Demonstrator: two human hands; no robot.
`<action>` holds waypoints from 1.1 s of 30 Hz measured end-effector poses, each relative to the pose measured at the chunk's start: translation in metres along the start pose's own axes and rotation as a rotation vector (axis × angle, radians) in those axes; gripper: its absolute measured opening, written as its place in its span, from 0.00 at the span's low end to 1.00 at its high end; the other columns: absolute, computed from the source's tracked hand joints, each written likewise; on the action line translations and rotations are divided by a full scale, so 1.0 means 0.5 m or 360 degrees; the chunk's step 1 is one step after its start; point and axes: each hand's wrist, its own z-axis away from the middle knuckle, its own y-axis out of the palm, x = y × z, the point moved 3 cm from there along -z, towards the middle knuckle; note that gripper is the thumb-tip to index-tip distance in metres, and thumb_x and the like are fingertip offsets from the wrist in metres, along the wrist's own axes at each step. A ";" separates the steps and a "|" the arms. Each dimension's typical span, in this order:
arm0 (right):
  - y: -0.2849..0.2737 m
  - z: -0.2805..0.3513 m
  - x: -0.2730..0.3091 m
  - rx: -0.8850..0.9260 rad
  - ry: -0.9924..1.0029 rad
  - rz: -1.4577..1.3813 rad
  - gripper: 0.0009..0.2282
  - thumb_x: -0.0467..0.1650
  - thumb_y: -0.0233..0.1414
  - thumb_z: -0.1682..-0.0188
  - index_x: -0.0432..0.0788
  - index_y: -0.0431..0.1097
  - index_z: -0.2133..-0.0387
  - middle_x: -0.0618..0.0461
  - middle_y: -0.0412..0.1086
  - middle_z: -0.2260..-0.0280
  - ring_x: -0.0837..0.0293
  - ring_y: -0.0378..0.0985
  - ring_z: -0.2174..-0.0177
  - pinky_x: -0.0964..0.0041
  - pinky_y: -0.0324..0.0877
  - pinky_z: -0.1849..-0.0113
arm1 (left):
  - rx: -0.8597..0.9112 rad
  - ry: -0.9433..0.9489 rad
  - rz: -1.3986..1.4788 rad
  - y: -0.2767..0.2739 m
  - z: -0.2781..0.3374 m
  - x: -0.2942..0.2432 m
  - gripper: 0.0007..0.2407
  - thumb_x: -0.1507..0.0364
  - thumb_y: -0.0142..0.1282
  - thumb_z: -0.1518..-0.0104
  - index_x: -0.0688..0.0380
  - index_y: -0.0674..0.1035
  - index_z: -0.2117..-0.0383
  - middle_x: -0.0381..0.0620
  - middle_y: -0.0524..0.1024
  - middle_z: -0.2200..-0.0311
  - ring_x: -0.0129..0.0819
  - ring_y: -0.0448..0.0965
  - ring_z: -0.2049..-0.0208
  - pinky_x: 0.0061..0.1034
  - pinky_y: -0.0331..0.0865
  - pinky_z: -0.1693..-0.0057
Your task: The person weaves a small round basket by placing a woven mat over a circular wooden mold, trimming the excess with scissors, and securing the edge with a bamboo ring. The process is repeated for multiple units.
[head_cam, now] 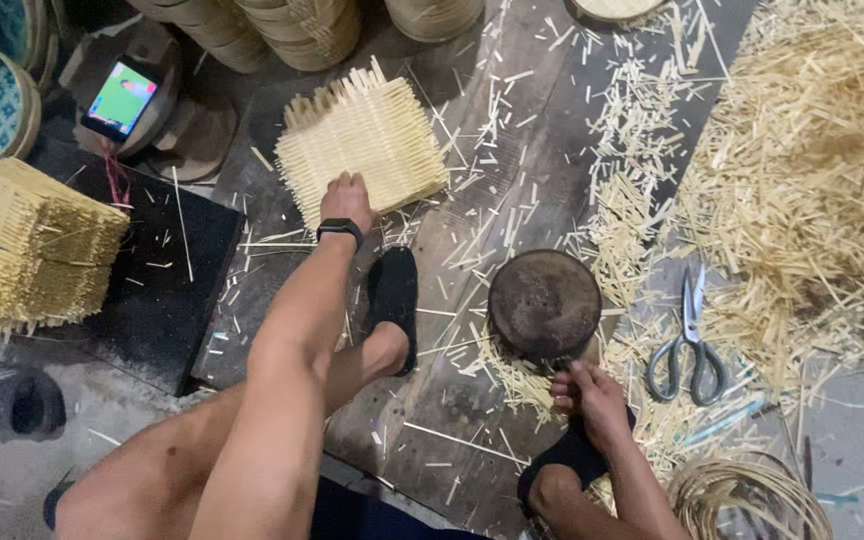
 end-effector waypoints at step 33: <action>-0.050 -0.013 -0.029 0.0053 -0.0124 -0.0117 0.15 0.34 0.49 0.44 0.31 0.69 0.54 0.41 0.73 0.65 0.51 0.78 0.69 0.55 0.78 0.65 | -0.1145 -0.0583 0.0689 -0.110 0.073 0.095 0.05 0.72 0.60 0.42 0.63 0.80 0.69 0.57 0.75 0.67 0.47 0.77 0.65 0.40 0.72 0.54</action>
